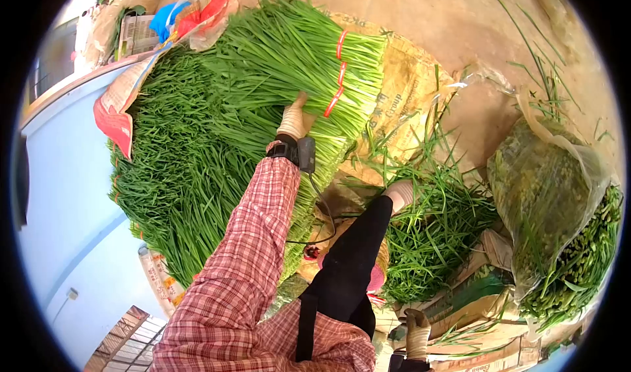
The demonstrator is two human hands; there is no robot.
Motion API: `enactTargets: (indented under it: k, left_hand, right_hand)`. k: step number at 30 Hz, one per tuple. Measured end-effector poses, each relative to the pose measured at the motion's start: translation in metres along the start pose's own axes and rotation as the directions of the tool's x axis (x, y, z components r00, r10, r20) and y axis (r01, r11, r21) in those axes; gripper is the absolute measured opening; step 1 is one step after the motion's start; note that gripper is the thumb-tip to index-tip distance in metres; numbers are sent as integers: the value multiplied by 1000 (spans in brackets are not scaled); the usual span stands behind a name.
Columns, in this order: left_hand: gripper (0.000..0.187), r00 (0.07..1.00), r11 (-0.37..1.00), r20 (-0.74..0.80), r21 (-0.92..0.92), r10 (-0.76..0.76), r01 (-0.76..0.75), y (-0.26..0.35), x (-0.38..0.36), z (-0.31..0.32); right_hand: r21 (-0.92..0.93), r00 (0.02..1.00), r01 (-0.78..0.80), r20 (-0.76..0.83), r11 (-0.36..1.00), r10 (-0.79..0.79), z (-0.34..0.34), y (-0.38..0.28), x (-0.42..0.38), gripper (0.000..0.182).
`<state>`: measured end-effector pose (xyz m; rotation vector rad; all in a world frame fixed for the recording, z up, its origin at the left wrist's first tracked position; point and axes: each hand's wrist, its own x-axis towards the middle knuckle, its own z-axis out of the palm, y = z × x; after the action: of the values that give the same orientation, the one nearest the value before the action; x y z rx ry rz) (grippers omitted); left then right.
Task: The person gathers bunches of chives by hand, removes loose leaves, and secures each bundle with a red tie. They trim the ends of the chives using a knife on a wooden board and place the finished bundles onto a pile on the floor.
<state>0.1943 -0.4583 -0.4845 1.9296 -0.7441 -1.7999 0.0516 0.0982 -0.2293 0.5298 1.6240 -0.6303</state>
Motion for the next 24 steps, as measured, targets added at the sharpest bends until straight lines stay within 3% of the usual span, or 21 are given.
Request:
enactTargets:
  k: [1,3,4,6,7,8,9,10,11,12,13,14,15,18,20,24]
  left_hand:
    - [67,1000,1000,1,5,10,-10,-4,7,-8]
    - [73,962,891,75,-364,-262,271,-3,17,-22]
    - [73,963,894,71,-361,-258,267,-2,12,-29]
    - [67,949,932,163,-204,-270,301,17,-27,-34]
    - [67,944,934,127,-155,-304,322,34,-52,-35]
    - [68,950,944,309,324,-36,-70,34,-59,-54]
    - [68,971,822,163,518,177,-237,32,-73,-43]
    - [67,908,626,63,705,413,-334,42,-92,-24]
    - [83,804,-100,266,962,531,-253,56,-111,-3]
    - [83,805,-98,266,962,530,-253,59,-115,15]
    - [90,743,-428,519,837,422,-341,60,-112,33]
    - [96,662,-695,713,597,231,-400,59,-103,45]
    - [96,657,-696,720,590,223,-409,59,-90,51]
    - [99,600,-845,795,262,-85,-466,55,-52,69]
    - [96,610,-796,774,256,-171,-548,57,-45,68]
    - [93,501,-725,863,306,-61,-616,61,-43,43]
  right_hand:
    - [-10,1000,0,8,1000,0,-2,5,2,17]
    - [36,1000,12,9,999,-12,0,11,3,18]
    - [67,1000,15,3,998,-16,-1,13,2,20]
    - [56,1000,4,8,998,-5,0,17,5,24]
    - [68,999,-37,6,997,36,1,21,6,25]
    - [84,997,-78,-8,993,79,0,28,4,26]
    - [68,997,-82,10,994,82,-3,39,8,26]
    - [79,996,-86,0,993,86,0,45,9,26]
    - [77,996,-92,-2,993,92,2,48,10,26]
    - [71,995,-95,-1,993,95,2,49,13,26]
    - [78,993,-122,11,989,122,2,50,15,26]
    - [83,992,-125,8,989,124,4,49,17,26]
    - [93,993,-116,10,989,116,7,46,17,26]
    - [104,993,-116,6,988,116,12,41,16,25]
    - [140,997,-71,15,988,70,17,42,18,24]
    - [196,993,-112,-25,974,119,24,44,20,24]
